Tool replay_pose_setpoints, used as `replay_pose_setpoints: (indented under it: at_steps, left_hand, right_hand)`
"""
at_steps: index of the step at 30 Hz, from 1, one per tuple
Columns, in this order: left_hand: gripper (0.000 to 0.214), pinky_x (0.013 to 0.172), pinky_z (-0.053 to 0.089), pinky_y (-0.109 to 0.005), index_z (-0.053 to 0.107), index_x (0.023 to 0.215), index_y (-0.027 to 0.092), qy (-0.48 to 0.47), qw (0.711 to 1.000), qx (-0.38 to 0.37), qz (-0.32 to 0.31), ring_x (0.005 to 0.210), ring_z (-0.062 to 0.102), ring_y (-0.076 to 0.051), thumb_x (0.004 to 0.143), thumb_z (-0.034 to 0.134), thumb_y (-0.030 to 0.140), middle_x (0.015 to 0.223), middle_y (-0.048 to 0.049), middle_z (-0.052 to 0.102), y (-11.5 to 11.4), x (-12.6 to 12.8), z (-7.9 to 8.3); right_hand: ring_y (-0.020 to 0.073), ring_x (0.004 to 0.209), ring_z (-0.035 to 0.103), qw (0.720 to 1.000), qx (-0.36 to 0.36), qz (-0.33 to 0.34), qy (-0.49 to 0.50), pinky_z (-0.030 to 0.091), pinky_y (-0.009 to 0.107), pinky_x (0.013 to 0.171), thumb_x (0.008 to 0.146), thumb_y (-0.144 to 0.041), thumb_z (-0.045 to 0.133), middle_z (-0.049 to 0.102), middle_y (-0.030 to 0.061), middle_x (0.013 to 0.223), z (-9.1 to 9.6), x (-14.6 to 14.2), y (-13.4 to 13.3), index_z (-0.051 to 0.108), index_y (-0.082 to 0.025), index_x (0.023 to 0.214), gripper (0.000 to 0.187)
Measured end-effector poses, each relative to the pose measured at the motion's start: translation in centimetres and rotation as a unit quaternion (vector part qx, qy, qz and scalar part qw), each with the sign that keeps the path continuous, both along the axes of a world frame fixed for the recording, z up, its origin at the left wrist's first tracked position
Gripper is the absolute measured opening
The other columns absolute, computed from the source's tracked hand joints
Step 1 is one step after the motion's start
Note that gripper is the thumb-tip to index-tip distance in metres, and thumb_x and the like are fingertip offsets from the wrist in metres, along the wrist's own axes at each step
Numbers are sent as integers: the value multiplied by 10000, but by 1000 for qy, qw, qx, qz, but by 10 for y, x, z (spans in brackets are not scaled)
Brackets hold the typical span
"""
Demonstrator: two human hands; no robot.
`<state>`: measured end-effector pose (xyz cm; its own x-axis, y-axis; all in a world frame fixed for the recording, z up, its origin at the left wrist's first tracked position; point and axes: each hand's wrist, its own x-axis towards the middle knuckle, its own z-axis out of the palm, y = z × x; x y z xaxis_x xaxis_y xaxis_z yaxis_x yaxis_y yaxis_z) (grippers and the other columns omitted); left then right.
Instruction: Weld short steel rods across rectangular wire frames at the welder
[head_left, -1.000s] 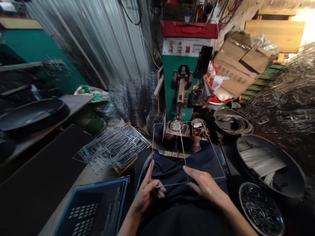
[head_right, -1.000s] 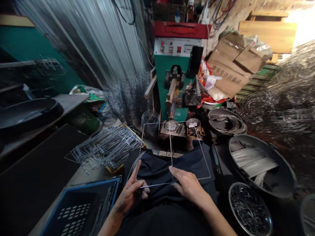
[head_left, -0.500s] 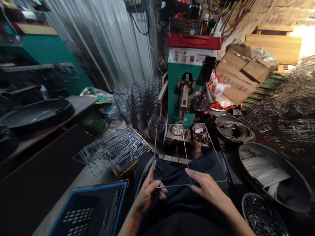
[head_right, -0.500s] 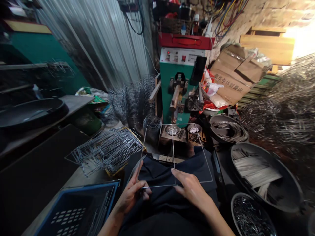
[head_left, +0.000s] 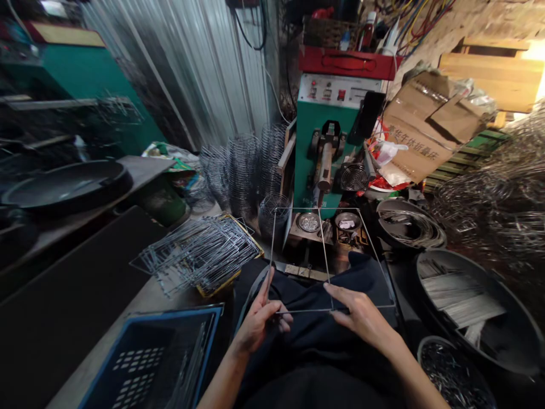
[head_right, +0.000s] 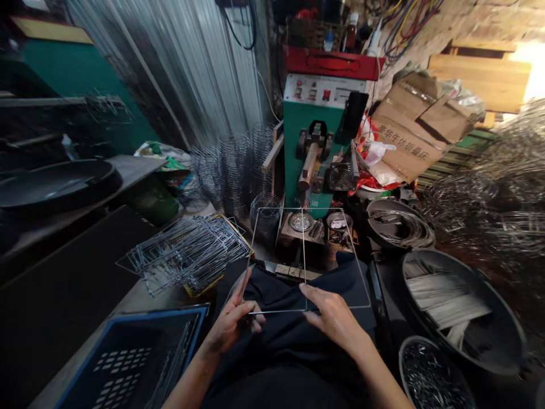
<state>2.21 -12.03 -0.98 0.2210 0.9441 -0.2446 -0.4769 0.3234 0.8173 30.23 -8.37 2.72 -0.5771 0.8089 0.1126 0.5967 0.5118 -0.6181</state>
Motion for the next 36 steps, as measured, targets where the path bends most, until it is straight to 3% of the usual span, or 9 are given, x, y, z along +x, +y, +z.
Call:
replay_pose_setpoints:
  at_steps: [6, 12, 16, 19, 28, 32, 36]
  left_hand:
    - [917, 516, 500, -238, -85, 1551, 271, 1, 1000, -6, 2, 533, 661, -172, 909, 570, 261, 711, -69, 721, 1, 0, -1]
    - [957, 516, 489, -240, -129, 1543, 273, 22, 1000, -15, -5, 527, 659, -174, 902, 581, 270, 714, -59, 719, 1, 0, -8]
    - [961, 517, 490, -233, -130, 1544, 275, 33, 999, 8, -7, 531, 664, -169, 899, 583, 266, 722, -56, 727, 19, -1, -7]
    - [974, 531, 502, -231, -98, 1552, 290, 21, 999, 31, -6, 549, 681, -169, 873, 598, 230, 726, -31, 728, 54, -4, -5]
    - [979, 514, 494, -217, -43, 1565, 254, -26, 998, 44, 23, 549, 678, -160, 814, 567, 98, 722, -54, 729, 205, -17, 1]
    - [979, 520, 502, -225, 5, 1568, 272, -31, 998, 41, 33, 570, 688, -169, 794, 571, 78, 702, -34, 710, 244, -23, 3]
    - [989, 497, 487, -223, 31, 1565, 308, -22, 998, 47, 34, 559, 684, -176, 785, 603, 104, 700, -21, 702, 267, -27, 7]
  right_hand:
    - [235, 1253, 569, 1000, 0, 0, -12, 472, 371, 1062, 861, -177, 644, 572, 75, 1390, 2, 0, 3, 494, -235, 1438, 599]
    - [227, 1275, 549, 1000, -4, -7, -14, 461, 382, 1073, 874, -152, 609, 545, 51, 1419, -8, 0, 0, 476, -258, 1446, 597]
    - [216, 1265, 558, 1000, 14, -17, -20, 463, 364, 1062, 902, -206, 603, 566, 55, 1400, -14, -3, 14, 489, -242, 1435, 546]
    - [219, 1223, 590, 998, 47, -33, -41, 482, 350, 1022, 916, -235, 591, 596, 49, 1369, -11, -8, 47, 502, -253, 1423, 515]
    - [288, 1058, 669, 975, 144, -116, -124, 509, 359, 887, 840, -437, 709, 698, 107, 1193, 21, -18, 192, 530, -203, 1401, 633]
    - [271, 994, 685, 971, 163, -113, -137, 499, 330, 849, 850, -408, 705, 730, 117, 1086, 28, -13, 231, 564, -170, 1367, 587]
    - [268, 967, 690, 970, 170, -116, -129, 496, 324, 819, 872, -408, 682, 733, 110, 1065, 25, -11, 258, 585, -164, 1334, 531]
